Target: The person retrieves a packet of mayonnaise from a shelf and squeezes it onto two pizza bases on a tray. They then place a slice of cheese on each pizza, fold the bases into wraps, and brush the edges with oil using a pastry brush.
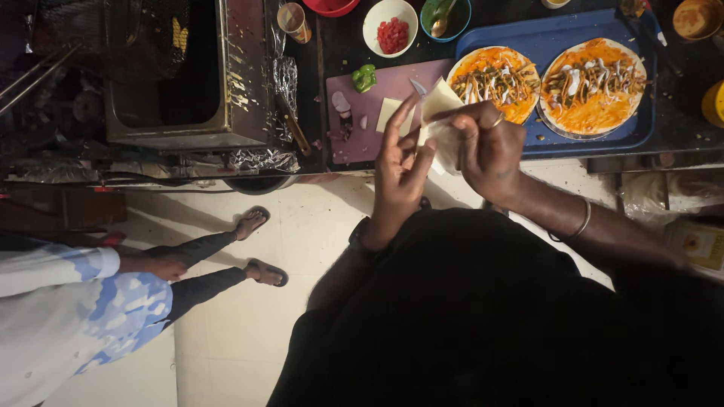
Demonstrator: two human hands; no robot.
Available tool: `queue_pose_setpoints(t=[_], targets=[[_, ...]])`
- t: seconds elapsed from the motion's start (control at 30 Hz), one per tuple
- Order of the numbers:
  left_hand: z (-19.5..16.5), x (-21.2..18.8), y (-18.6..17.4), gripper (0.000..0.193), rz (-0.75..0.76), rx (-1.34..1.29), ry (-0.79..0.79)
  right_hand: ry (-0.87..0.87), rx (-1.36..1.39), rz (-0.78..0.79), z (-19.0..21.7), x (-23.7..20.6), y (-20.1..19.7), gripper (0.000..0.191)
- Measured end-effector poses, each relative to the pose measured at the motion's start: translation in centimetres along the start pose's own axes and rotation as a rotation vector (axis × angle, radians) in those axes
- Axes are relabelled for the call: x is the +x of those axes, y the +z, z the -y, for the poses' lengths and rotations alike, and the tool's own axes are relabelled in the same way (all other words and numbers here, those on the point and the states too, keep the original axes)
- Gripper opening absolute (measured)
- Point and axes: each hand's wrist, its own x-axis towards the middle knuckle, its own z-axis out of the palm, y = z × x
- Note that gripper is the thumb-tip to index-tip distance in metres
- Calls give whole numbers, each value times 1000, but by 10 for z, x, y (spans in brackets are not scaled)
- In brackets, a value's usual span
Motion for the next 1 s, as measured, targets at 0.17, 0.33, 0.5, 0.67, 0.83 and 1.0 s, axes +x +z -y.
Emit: queue_pose_setpoints(t=[0.17, 0.33, 0.5, 0.67, 0.83, 1.0], targets=[[2, -3, -2, 53, -26, 187, 172, -4, 1, -27, -1, 5, 1, 19], [12, -3, -3, 59, -153, 708, 467, -242, -55, -38, -2, 10, 9, 16], [34, 4, -11, 53, -208, 455, 425, -391, -51, -8, -2, 5, 30, 16], [38, -8, -40, 30, -284, 230, 60, -246, -293, -90, -44, 2, -4, 18], [19, -20, -89, 33, -408, -15, -254, -28, -28, -114, -114, 22, -37, 16], [27, -36, -116, 37, -412, 15, -77, 218, 356, 49, -134, 54, 17, 19]])
